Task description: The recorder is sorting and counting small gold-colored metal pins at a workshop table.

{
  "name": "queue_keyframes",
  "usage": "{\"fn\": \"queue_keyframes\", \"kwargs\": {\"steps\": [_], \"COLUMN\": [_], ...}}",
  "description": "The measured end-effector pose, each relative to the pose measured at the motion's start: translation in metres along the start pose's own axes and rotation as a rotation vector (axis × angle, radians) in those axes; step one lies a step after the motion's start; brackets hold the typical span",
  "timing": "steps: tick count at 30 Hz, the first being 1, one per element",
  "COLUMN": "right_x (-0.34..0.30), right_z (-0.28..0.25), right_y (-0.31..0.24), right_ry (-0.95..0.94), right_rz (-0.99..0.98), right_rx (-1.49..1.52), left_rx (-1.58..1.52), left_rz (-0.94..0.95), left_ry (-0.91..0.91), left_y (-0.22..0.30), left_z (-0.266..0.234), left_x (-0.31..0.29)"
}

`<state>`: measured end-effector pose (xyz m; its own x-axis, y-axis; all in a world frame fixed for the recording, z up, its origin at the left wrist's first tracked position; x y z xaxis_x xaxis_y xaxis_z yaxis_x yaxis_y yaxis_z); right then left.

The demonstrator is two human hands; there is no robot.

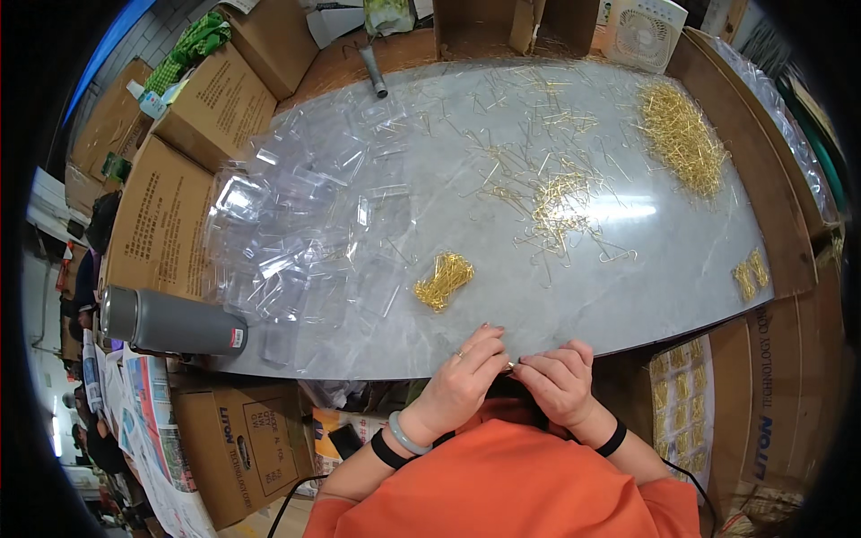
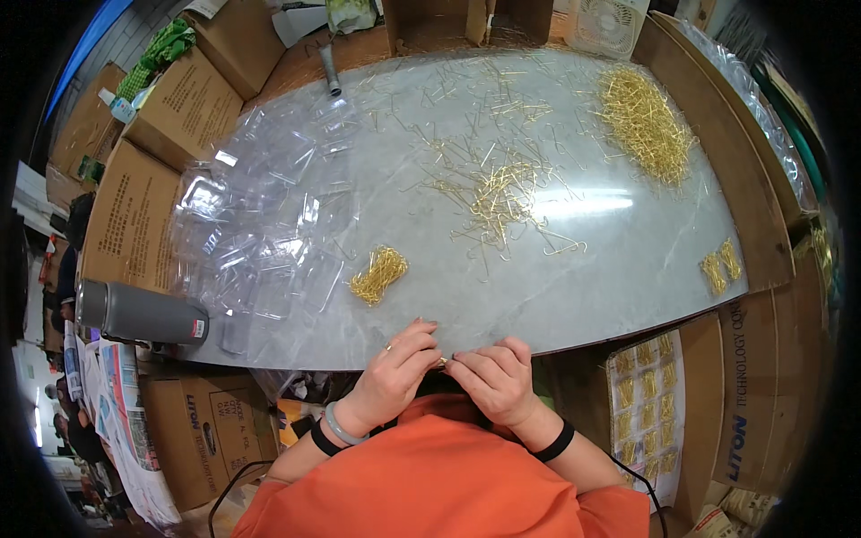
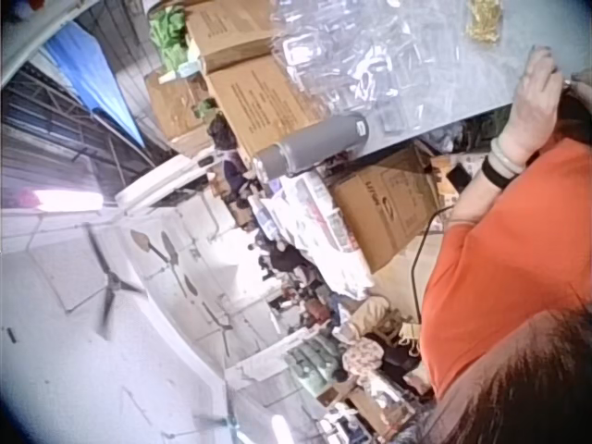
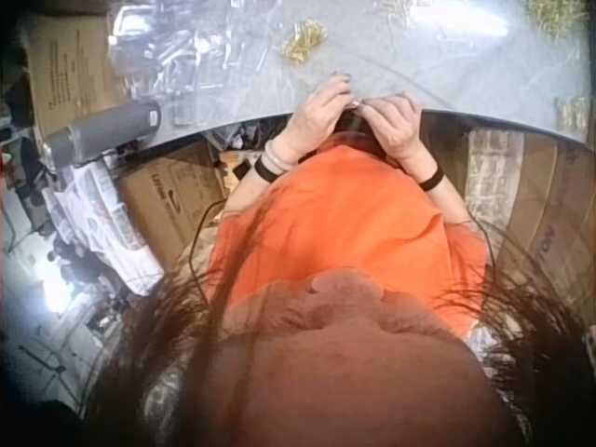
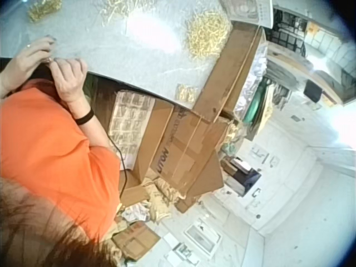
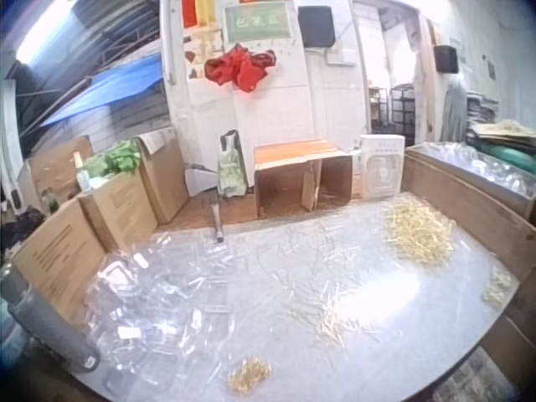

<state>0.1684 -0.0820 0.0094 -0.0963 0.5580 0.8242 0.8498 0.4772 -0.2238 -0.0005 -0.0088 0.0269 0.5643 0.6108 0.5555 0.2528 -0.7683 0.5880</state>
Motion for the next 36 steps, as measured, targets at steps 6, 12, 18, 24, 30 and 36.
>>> {"fn": "queue_keyframes", "kwargs": {"steps": [6, 12, 18, 24, 30, 36], "right_x": [0.0, 0.001, 0.01, 0.018, 0.019, 0.031], "right_z": [0.008, 0.008, 0.007, -0.006, -0.022, -0.034], "right_y": [-0.001, 0.0, 0.006, 0.014, 0.025, 0.033], "right_ry": [0.073, 0.075, 0.135, 0.176, 0.204, 0.219], "right_rz": [0.009, -0.004, 0.105, 0.28, 0.398, 0.472], "right_rx": [-0.009, 0.012, -0.025, 0.0, 0.0, 0.036], "left_rx": [0.008, -0.092, -0.154, 0.423, 0.578, 0.233], "left_rz": [-0.005, -0.069, -0.256, -0.206, -0.25, -0.038], "left_ry": [-0.023, -0.042, 0.122, 0.221, -0.004, -0.248], "left_y": [0.001, -0.003, -0.002, -0.012, -0.033, -0.006], "left_z": [0.0, -0.004, -0.019, -0.034, -0.024, -0.026], "left_x": [0.0, 0.002, 0.007, 0.028, 0.031, 0.017]}}
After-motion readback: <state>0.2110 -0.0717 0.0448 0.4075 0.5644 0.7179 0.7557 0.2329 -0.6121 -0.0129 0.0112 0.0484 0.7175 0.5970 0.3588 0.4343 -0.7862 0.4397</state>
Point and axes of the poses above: each hand's wrist, its own x-axis towards the middle knuckle, its own z-axis out of the palm, y = z × x, the point moved 3 cm from there along x, towards the middle knuckle, and after that the axes turned 9 degrees about y, right-handed, at the moved point
